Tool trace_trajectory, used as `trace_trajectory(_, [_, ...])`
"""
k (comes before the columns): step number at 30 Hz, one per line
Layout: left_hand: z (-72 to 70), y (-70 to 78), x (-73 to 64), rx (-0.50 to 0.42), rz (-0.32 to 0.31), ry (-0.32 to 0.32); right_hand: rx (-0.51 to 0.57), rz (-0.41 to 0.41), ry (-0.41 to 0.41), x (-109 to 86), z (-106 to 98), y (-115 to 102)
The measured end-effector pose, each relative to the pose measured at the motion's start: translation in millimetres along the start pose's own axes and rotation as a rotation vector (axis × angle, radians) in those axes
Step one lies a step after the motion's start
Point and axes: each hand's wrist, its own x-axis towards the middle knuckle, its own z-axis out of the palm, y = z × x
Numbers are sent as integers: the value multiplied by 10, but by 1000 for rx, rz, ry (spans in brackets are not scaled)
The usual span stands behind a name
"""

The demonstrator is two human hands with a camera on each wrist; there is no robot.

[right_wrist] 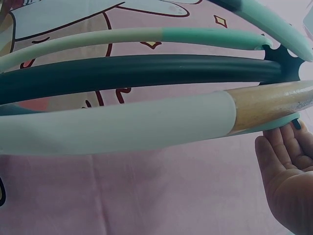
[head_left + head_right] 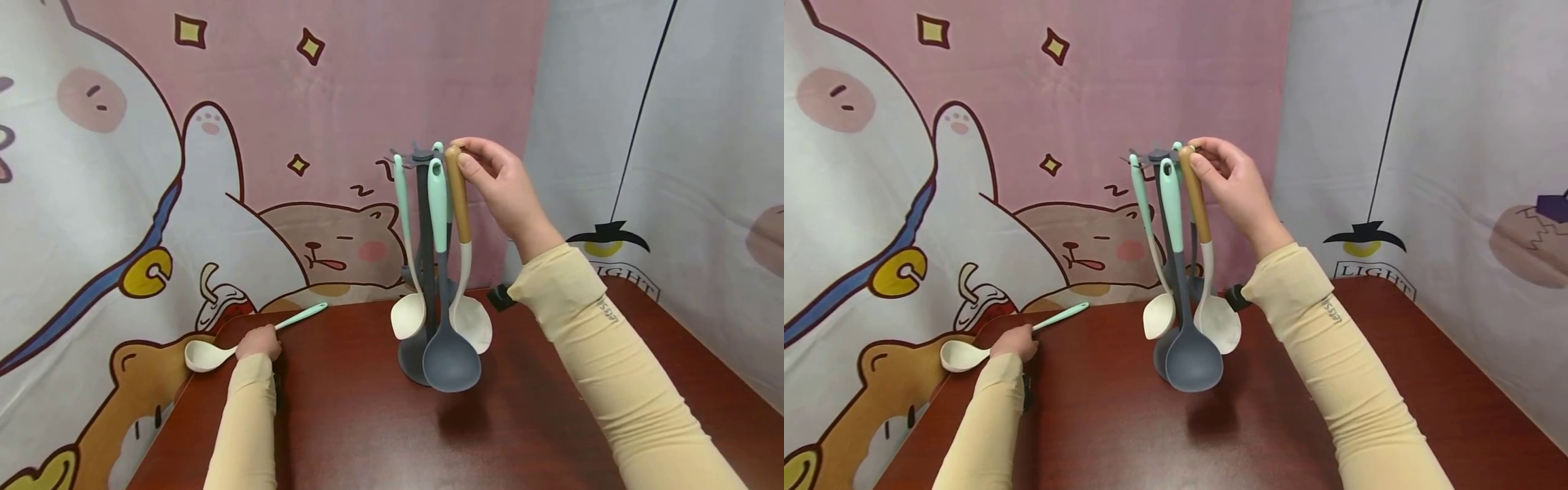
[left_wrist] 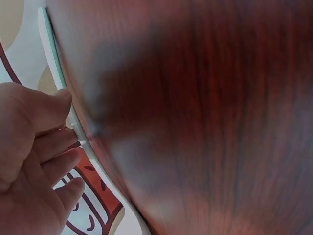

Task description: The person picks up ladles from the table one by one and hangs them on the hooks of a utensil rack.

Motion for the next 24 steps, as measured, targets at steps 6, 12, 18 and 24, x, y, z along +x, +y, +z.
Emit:
trace_trajectory(6, [-40,50,-48,16,-10,45,-6,4,3,-5,5,-10])
trace_trajectory(12, [1,53,-46,19,-27,59,4,-2,1,-3,14,-2])
trace_trajectory(18, [8,81,-46,7,-25,89,-5,-4,0,-7,16,4])
trace_trajectory(24, [-164,305,-33,-80,102,231,-11,-13,2,0,1,-10])
